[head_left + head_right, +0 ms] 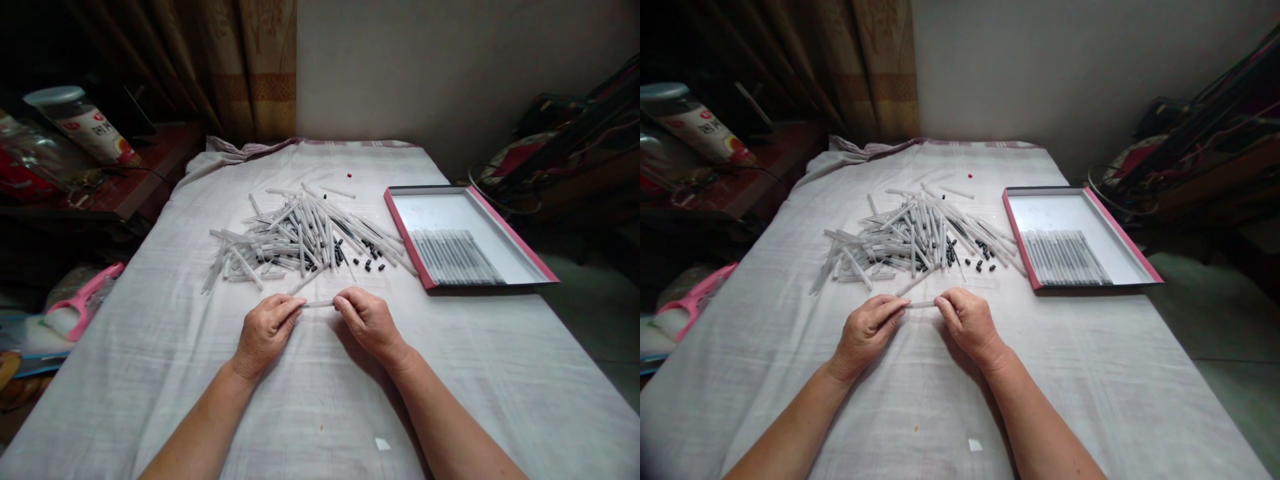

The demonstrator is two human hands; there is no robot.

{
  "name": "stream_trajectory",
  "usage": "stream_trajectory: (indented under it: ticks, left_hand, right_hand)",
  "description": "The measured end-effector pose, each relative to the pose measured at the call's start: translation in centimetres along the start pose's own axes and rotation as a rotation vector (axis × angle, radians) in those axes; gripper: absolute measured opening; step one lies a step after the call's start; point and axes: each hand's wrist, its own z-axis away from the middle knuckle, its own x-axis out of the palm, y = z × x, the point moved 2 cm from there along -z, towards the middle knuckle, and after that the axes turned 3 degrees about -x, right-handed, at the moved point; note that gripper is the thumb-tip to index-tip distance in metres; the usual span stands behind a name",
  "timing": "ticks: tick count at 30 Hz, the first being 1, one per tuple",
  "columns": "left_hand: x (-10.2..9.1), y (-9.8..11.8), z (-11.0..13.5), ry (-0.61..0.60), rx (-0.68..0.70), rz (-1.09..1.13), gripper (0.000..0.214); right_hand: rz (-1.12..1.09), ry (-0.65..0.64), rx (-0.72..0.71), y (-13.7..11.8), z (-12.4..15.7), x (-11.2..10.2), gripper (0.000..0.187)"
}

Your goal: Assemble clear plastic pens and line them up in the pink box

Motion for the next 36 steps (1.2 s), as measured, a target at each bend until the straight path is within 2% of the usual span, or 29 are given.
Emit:
stream_trajectory:
  ticks: [4, 7, 12, 18, 23, 32, 34, 36]
  left_hand:
    - [0.06, 0.14, 0.03, -0.007, -0.009, 0.009, 0.023]
    - [0.14, 0.18, 0.02, -0.017, -0.012, 0.015, 0.023]
    - [0.13, -0.09, -0.06, 0.024, -0.049, 0.01, 0.022]
    - [0.16, -0.26, -0.02, 0.023, -0.057, -0.002, 0.023]
    - [0.16, -0.22, 0.01, -0.001, -0.049, -0.001, 0.022]
    - [0.1, 0.04, -0.07, -0.022, -0.031, 0.021, 0.023]
    - [0.1, 0.0, -0.06, -0.021, -0.035, 0.024, 0.023]
    - [0.11, -0.09, -0.06, -0.02, -0.037, 0.031, 0.022]
  right_hand:
    - [0.055, -0.052, 0.03, 0.37, 0.04, 0.3, 0.042]
    - [-0.003, -0.063, 0.061, 0.57, 0.13, 0.33, 0.046]
    - [-0.211, -0.063, 0.139, 0.61, 0.32, 0.16, 0.024]
    - [-0.198, -0.026, 0.055, 0.37, 0.2, 0.14, 0.016]
    - [-0.083, -0.026, 0.034, 0.0, 0.07, 0.09, 0.016]
    - [-0.004, -0.055, 0.067, 0.48, 0.0, 0.51, 0.043]
    - [-0.066, -0.072, 0.08, 0.52, 0.03, 0.44, 0.04]
    - [-0.142, -0.077, 0.094, 0.48, 0.12, 0.31, 0.028]
